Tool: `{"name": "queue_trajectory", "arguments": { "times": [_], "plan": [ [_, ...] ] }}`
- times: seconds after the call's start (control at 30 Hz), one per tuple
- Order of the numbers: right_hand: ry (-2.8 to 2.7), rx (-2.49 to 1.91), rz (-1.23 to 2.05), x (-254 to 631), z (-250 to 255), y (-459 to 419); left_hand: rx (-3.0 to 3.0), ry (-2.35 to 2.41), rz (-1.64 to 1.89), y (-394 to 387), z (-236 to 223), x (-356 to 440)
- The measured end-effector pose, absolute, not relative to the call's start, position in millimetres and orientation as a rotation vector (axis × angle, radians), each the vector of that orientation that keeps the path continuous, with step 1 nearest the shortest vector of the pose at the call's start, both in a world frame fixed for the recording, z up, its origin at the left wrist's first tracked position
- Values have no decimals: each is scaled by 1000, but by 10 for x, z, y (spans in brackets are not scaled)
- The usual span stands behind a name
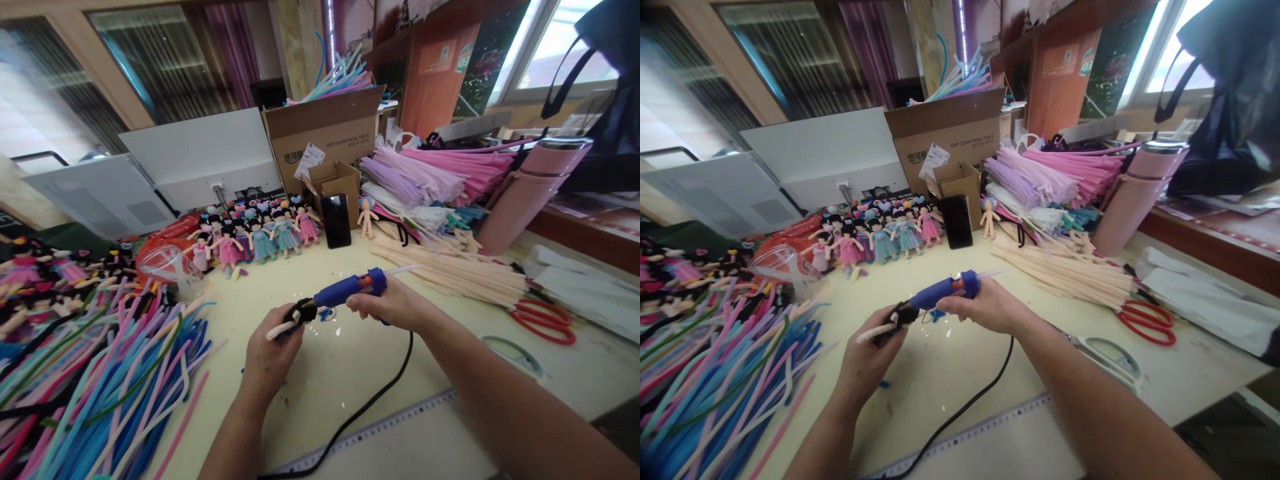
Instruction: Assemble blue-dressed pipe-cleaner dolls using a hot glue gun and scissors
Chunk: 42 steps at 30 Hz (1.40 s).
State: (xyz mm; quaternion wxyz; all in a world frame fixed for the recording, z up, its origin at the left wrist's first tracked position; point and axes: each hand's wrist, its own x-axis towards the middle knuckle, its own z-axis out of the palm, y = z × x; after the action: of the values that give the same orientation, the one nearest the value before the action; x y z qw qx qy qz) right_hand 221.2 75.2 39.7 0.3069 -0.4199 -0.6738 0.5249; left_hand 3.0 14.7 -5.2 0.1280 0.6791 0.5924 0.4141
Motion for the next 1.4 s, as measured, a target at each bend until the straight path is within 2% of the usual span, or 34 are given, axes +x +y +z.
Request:
{"name": "queue_trajectory", "arguments": {
  "times": [1.4],
  "plan": [
    [-1728,-1152,1387,2223,373,775,1902,1709,1203,155,-67,19]
  ]
}}
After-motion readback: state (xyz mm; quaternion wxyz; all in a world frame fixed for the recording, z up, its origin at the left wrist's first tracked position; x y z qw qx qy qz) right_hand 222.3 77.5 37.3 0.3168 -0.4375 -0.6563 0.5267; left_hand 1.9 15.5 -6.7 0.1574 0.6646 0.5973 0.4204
